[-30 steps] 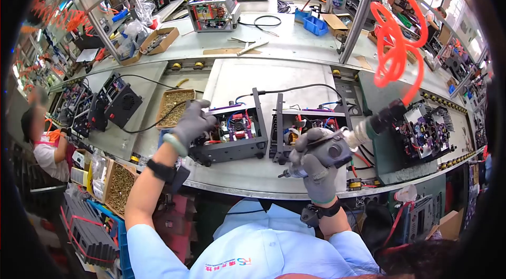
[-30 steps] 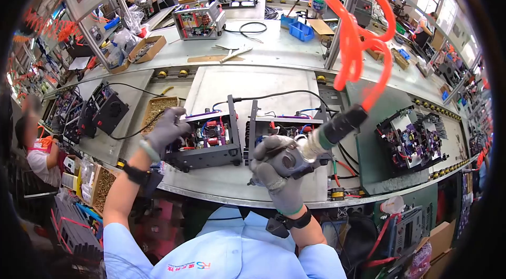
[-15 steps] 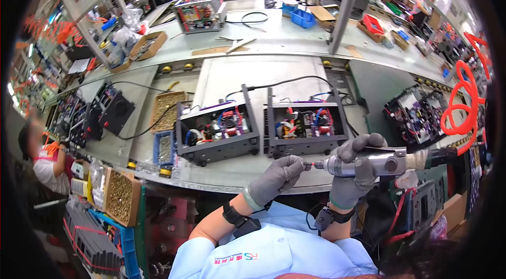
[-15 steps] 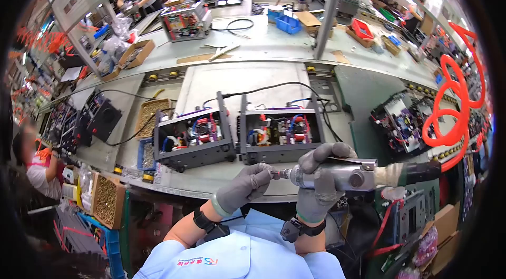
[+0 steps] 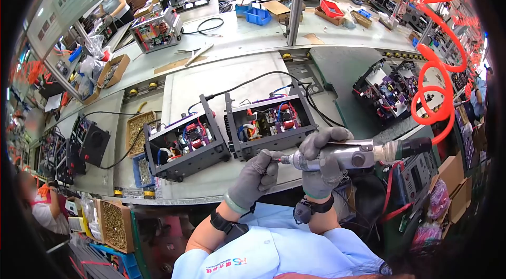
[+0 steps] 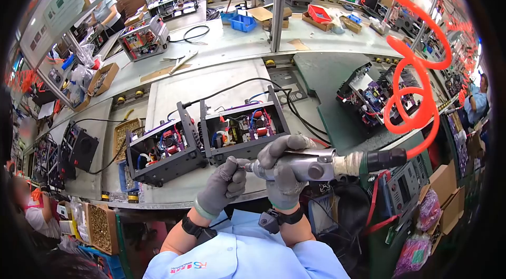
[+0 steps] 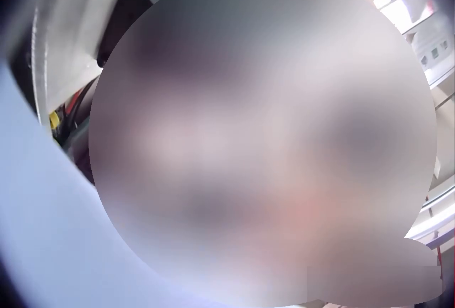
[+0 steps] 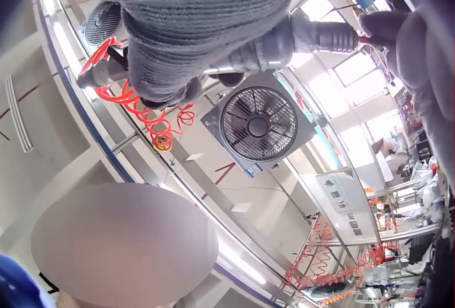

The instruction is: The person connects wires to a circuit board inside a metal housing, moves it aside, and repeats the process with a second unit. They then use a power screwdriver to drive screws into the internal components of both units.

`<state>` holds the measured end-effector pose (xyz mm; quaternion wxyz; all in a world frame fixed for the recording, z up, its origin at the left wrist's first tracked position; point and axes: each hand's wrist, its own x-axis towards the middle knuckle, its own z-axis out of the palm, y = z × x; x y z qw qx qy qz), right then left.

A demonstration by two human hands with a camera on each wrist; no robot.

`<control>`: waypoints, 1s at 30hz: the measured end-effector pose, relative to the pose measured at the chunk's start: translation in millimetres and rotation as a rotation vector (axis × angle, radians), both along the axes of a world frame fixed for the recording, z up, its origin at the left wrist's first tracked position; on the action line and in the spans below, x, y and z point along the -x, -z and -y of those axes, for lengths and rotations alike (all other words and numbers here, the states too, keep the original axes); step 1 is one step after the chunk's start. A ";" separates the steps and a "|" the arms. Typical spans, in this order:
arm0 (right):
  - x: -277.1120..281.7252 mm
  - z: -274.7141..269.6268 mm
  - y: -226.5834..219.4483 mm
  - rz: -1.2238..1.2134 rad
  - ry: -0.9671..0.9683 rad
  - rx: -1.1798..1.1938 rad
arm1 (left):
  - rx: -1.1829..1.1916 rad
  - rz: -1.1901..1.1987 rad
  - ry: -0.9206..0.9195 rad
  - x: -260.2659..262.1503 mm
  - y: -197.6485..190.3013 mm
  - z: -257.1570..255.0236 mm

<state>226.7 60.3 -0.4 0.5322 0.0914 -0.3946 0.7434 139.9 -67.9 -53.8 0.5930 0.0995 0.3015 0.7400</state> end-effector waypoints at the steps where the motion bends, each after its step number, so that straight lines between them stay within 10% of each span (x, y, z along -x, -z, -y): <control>1: -1.5 -2.5 -0.6 -0.027 -0.023 -0.071 | -0.009 -0.020 -0.004 -0.2 -0.7 -1.8; 10: 0.3 -14.6 -3.9 -0.057 0.079 0.021 | 0.143 -0.174 -0.084 -2.5 -23.1 -14.4; 15: -2.0 -36.0 -6.9 -0.204 -0.400 -0.234 | 0.149 -0.245 0.073 -1.6 -23.3 -4.1; 17: 0.4 -3.0 -22.2 0.028 0.145 0.193 | 0.150 -0.184 -0.117 -9.4 -33.0 -13.0; 20: 6.2 3.1 -15.5 -0.069 0.196 0.078 | 0.189 -0.126 -0.117 -1.6 -26.8 -17.7; 24: -2.4 -25.1 -6.4 -0.087 -0.206 -0.072 | 0.155 -0.233 0.056 2.1 -19.7 -12.7; 28: -5.2 -24.1 -21.6 -0.045 -0.018 0.066 | 0.204 -0.276 -0.085 3.2 -33.5 -15.9; 30: -14.7 -34.6 -31.4 -0.045 0.082 0.036 | 0.237 -0.743 -0.208 33.8 -25.1 -5.1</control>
